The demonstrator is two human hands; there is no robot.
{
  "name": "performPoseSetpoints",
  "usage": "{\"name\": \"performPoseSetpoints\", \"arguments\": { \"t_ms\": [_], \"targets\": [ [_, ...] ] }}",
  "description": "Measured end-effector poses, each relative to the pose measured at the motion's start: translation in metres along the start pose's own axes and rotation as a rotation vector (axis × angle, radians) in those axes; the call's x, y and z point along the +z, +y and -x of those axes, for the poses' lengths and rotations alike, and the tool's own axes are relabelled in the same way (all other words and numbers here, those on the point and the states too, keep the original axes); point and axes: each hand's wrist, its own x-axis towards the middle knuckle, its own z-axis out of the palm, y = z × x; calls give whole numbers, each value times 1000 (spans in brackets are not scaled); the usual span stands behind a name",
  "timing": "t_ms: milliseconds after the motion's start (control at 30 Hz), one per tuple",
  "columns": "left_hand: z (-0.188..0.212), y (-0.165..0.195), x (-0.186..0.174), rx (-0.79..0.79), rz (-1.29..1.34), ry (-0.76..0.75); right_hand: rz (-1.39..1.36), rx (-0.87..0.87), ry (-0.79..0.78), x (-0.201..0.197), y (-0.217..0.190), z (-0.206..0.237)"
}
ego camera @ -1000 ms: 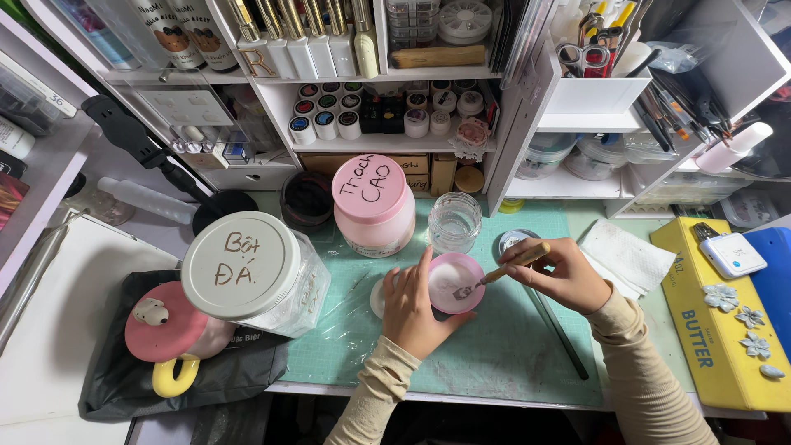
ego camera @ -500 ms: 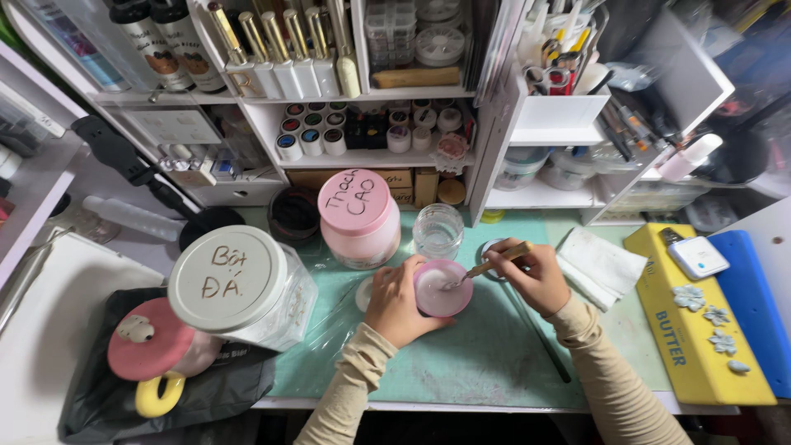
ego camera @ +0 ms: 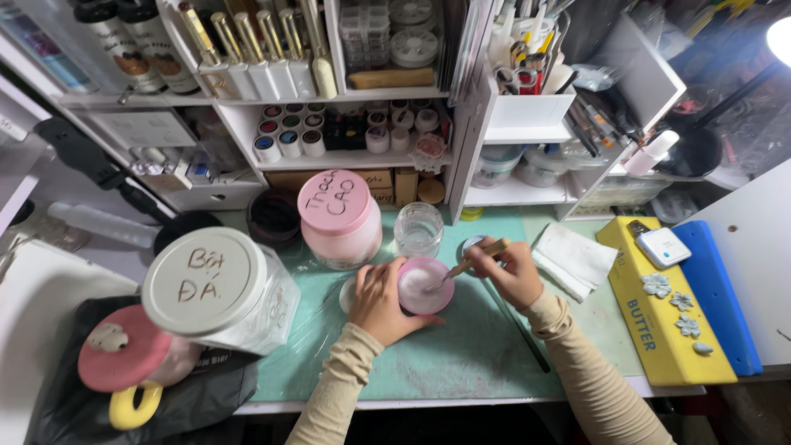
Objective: The person spoons white powder from a large jar into a small pink bowl, adds water, and stirs the mixture with a spoon and a small spatula. They then add more powder from a pink jar and continue stirring the mixture in the bowl.
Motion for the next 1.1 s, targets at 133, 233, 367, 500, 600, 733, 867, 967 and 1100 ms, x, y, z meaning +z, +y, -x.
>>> {"name": "performPoseSetpoints", "arguments": {
  "t_ms": [133,233,367,500,600,733,867,967,1100],
  "targets": [
    [5,1,0,22,-33,39,2,-4,89,2,-1,3],
    [9,0,0,-13,-53,-12,3,-28,35,4,-2,5],
    [13,-1,3,48,-46,63,1,-39,116,5,-4,6],
    [13,-4,7,72,-58,79,48,-29,1,3,-3,6],
    [13,-7,8,69,-54,60,28,-32,-36,1,-2,6],
    [10,-10,8,100,-43,73,57,-42,-46,2,-3,6],
    [8,-10,8,89,-49,71,27,-66,-33,3,-7,5],
    [7,-11,7,89,-55,71,141,-78,30,4,-9,4],
    [6,-12,8,94,-56,61,96,-118,-25,5,-9,3]
  ]
}}
